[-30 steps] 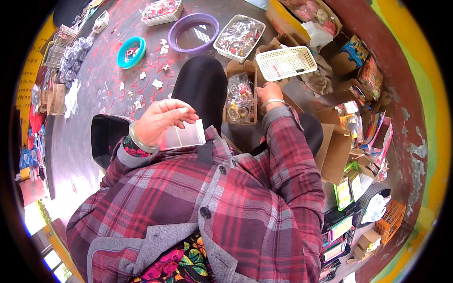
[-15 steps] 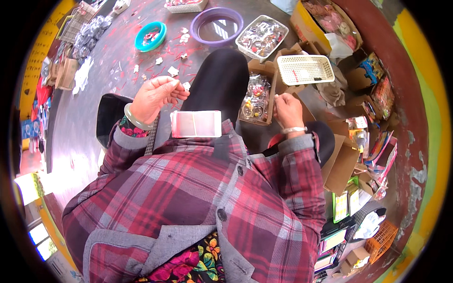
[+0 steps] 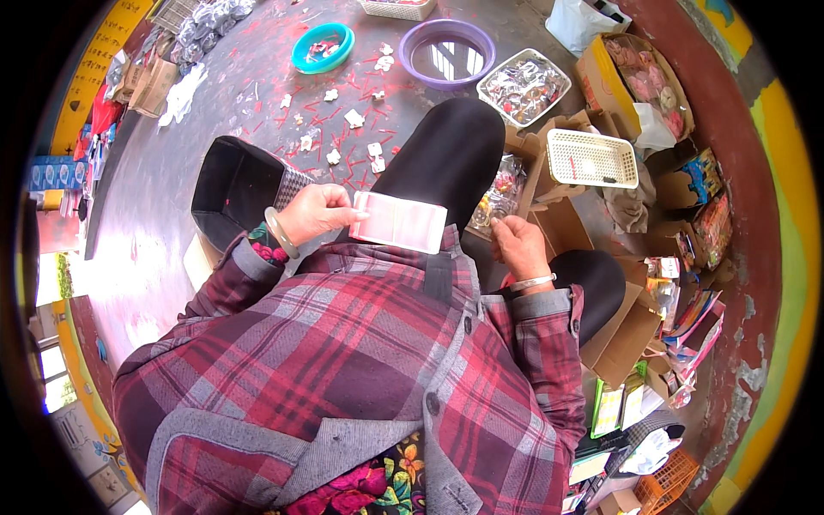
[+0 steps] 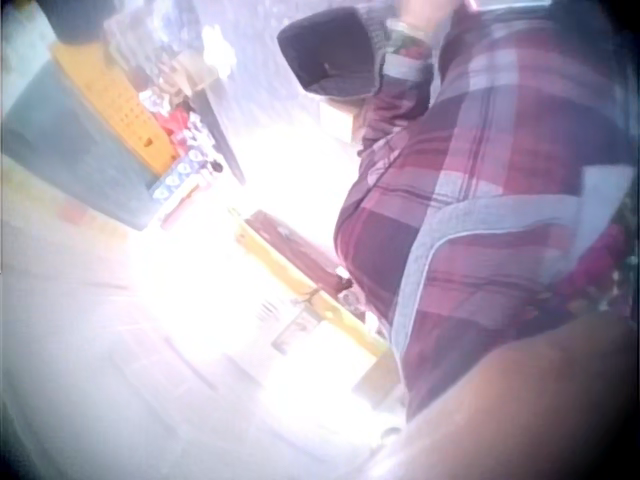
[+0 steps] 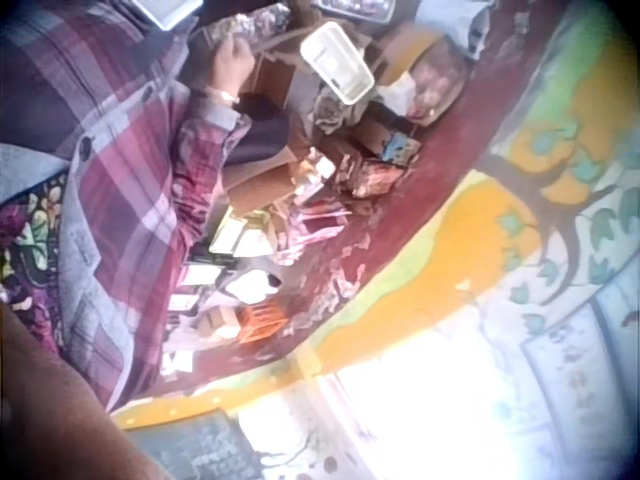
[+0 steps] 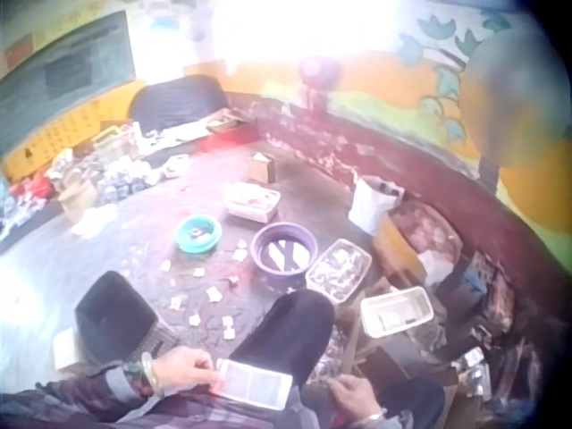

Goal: The person sits on the floor and places small jewelry items, including a pink flower-shaped piece and a yellow ring, into clear plastic bags. They seal the bags and place them into a cardboard box.

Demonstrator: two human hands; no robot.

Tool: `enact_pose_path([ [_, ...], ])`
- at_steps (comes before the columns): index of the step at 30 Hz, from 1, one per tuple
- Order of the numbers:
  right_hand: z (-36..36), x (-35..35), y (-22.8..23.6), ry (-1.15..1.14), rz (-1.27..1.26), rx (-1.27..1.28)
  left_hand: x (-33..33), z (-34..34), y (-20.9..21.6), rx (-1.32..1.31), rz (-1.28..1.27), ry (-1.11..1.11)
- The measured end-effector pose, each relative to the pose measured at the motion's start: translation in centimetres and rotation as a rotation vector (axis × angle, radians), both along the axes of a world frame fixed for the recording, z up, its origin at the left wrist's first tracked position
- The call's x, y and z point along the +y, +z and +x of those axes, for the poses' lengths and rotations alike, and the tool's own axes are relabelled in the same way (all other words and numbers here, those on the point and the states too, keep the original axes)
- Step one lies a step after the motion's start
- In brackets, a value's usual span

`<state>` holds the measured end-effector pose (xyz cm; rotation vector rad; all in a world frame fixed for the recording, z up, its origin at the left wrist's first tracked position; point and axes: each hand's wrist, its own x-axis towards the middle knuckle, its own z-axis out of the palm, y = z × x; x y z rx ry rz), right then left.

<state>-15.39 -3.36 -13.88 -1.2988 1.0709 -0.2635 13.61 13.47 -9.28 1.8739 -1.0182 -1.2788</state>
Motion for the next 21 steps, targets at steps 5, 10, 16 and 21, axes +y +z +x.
enact_pose_path([
  [5, 0.0, 0.3, -0.4, 0.033, -0.017, 0.031, -0.3, -0.3, -1.0, 0.032, -0.015, 0.045],
  [10, 0.2, 0.5, -0.5, 0.072, 0.050, -0.043, -0.4, -0.2, -1.1, 0.059, -0.081, 0.024],
  [16, 3.6, 2.3, 3.1, 0.249, -0.041, -0.101, -0.4, -0.4, -0.4, 0.105, -0.063, -0.050],
  [21, 4.5, 2.5, 3.0, 0.280, 0.072, -0.137, -0.4, -0.5, -1.0, 0.179, -0.127, -0.001],
])
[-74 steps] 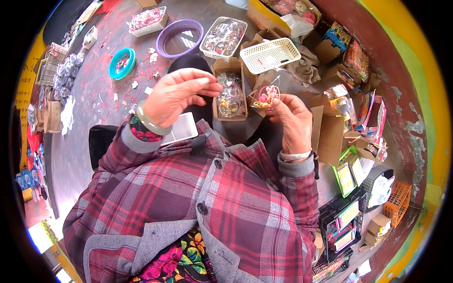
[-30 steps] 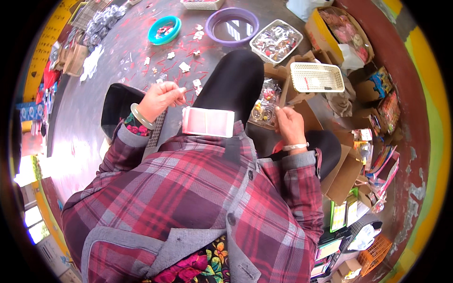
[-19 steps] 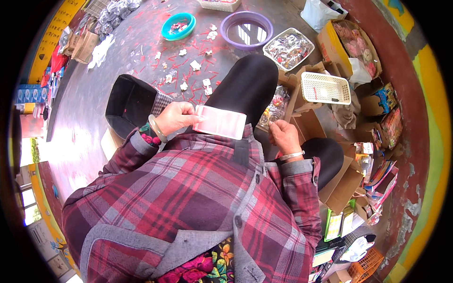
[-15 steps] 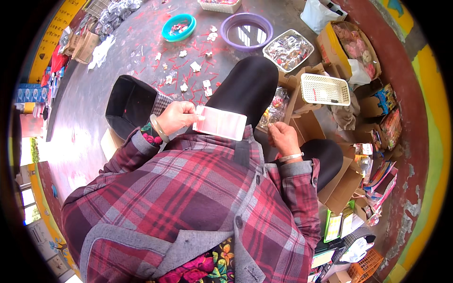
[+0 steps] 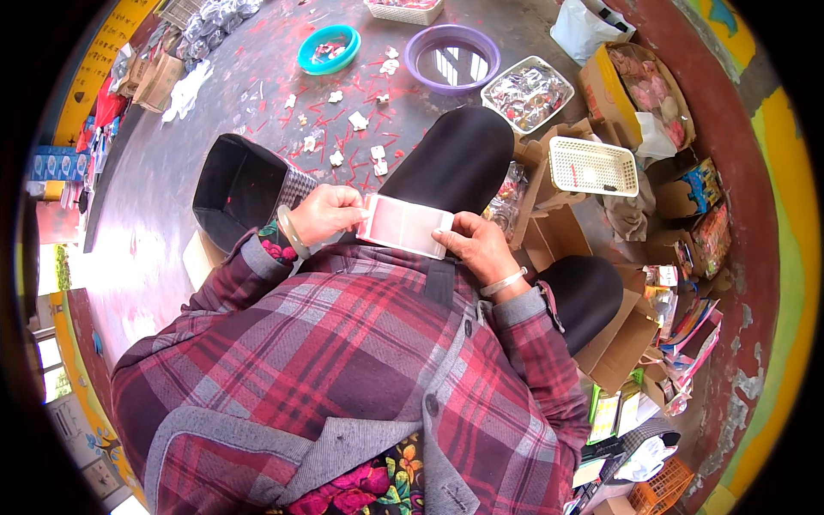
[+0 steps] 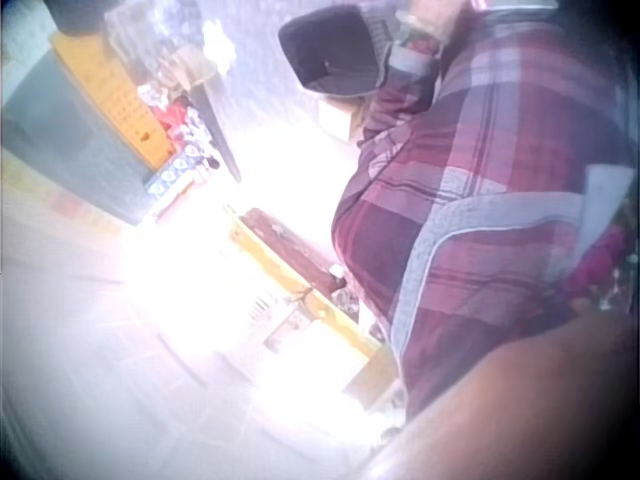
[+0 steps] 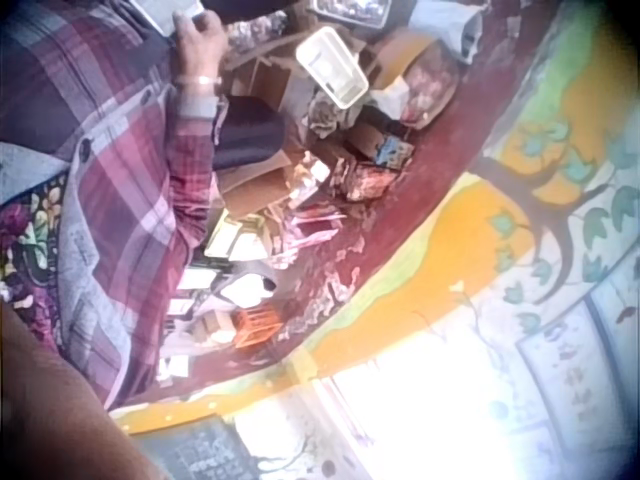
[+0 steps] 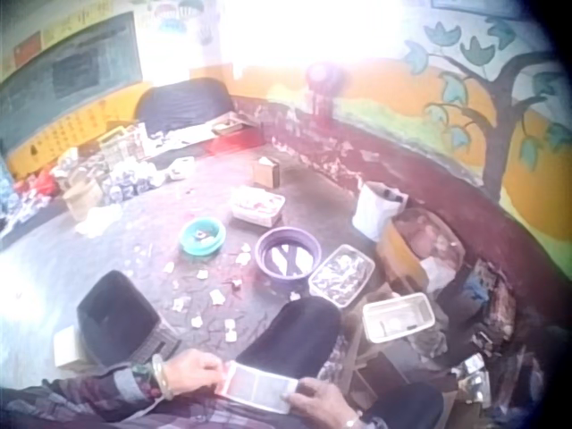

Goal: The person sits on the floor and places small jewelry items, including a pink flower-shaped piece and a yellow ring, into clear plastic bags. They seal the bags and place them into a cardboard box.

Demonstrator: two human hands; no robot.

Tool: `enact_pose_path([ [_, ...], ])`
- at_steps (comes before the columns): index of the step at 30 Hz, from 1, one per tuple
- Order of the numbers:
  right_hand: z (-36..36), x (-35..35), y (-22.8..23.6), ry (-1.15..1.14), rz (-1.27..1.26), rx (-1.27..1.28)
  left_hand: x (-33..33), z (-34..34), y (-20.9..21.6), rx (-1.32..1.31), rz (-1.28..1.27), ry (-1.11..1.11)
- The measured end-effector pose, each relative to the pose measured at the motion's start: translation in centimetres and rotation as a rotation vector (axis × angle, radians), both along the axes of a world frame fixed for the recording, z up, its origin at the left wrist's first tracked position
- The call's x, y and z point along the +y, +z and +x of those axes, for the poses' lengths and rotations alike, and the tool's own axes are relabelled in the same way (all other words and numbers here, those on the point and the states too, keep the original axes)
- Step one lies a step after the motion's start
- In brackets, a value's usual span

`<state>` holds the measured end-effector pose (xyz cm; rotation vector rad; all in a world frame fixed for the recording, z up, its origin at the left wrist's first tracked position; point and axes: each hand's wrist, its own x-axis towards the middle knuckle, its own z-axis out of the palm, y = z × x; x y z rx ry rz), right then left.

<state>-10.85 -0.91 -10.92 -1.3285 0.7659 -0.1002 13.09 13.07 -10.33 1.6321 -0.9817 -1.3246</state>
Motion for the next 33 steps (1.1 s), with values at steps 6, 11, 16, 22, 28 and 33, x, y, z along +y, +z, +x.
enact_pose_path([
  [6, -0.1, 0.3, -0.4, -0.032, 0.189, -0.018, -0.5, 0.1, 0.4, -0.135, -0.010, 0.005],
  [11, -0.3, 0.4, -1.0, -0.131, 0.237, -0.083, -0.8, -0.4, 1.0, -0.061, -0.091, 0.065],
  [16, 0.2, 0.5, -0.7, -0.133, 0.020, -0.147, -0.7, -1.1, 1.1, -0.175, -0.133, 0.111],
  [22, 0.3, 0.7, -1.2, -0.116, -0.110, -0.099, -0.7, -1.3, 2.0, -0.779, -0.428, -0.067],
  [28, 0.2, 0.7, -1.1, -0.107, -0.073, -0.091, -1.0, -1.7, 1.9, -0.830, -0.600, 0.017],
  [33, 0.2, 0.8, -0.9, -0.103, -0.048, -0.080, -0.6, -1.4, 1.7, -0.752, -0.440, -0.052],
])
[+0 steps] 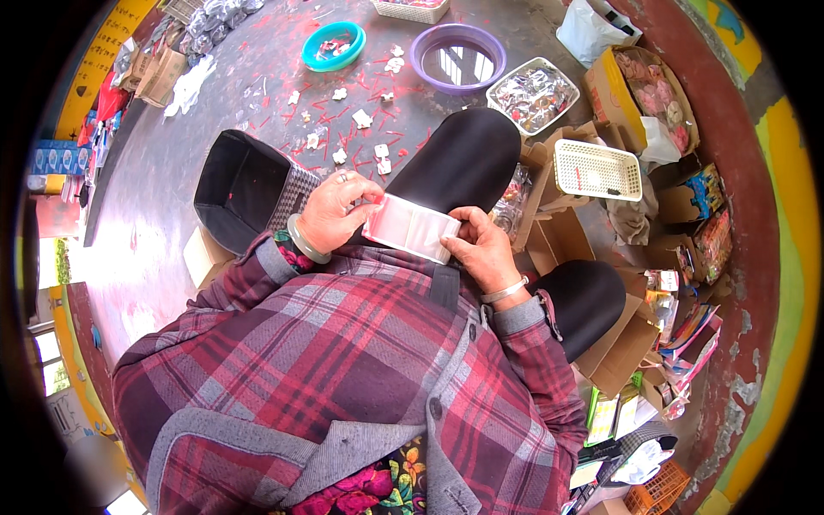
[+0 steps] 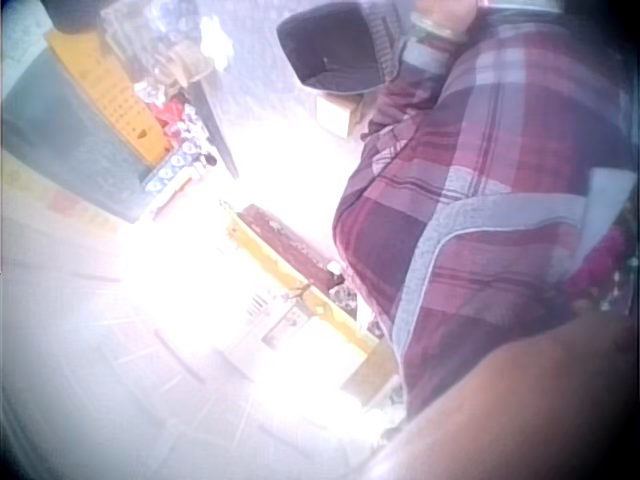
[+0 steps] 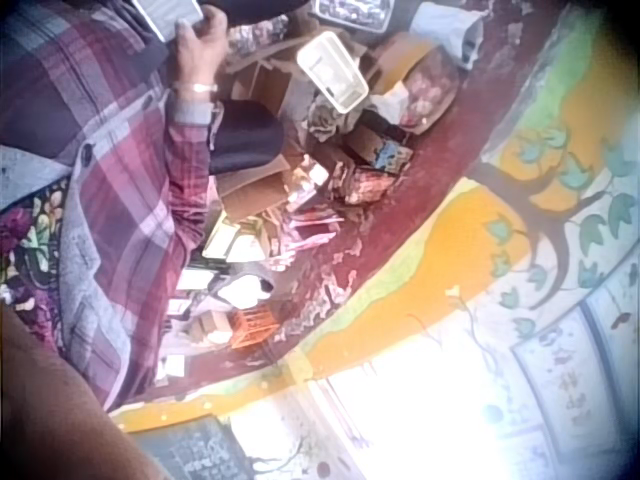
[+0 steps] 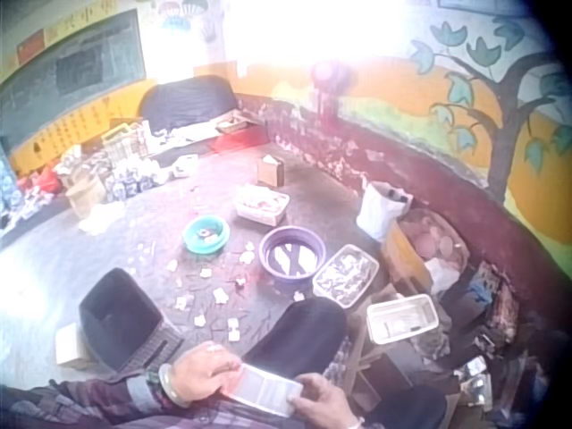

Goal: The person sits on the floor and places small jewelry items, including a pink flower-shaped piece and a yellow ring, into clear plastic bags. They seal the bags and place them into a cardboard box.

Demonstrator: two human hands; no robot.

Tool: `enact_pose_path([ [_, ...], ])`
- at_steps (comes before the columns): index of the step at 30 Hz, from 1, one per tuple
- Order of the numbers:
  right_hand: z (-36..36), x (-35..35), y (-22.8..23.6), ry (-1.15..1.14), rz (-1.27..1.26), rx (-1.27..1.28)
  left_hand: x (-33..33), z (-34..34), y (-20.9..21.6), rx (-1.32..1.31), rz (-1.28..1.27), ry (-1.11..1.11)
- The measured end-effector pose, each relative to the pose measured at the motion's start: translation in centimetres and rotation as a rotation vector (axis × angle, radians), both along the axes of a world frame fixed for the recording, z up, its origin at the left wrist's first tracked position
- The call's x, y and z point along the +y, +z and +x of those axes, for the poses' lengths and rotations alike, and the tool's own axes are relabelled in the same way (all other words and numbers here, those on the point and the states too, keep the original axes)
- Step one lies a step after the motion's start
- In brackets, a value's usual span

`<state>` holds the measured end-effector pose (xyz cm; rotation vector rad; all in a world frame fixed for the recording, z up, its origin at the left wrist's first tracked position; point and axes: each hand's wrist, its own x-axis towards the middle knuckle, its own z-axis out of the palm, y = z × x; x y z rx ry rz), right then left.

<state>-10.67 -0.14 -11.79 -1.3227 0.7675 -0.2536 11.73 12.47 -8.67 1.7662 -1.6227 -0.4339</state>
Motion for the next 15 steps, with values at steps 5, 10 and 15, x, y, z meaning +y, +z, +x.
enact_pose_path([
  [5, 0.00, 0.04, 0.11, 0.006, 0.024, 0.000, -0.19, 0.49, -1.02, -0.058, -0.123, -0.058],
  [10, -0.05, 0.03, 0.16, 0.009, 0.027, -0.002, -0.15, 0.26, -0.73, 0.066, -0.074, 0.019],
  [15, -0.07, 0.00, 0.18, 0.008, 0.035, 0.003, -0.22, 0.13, -0.88, 0.352, 0.249, 0.202],
])
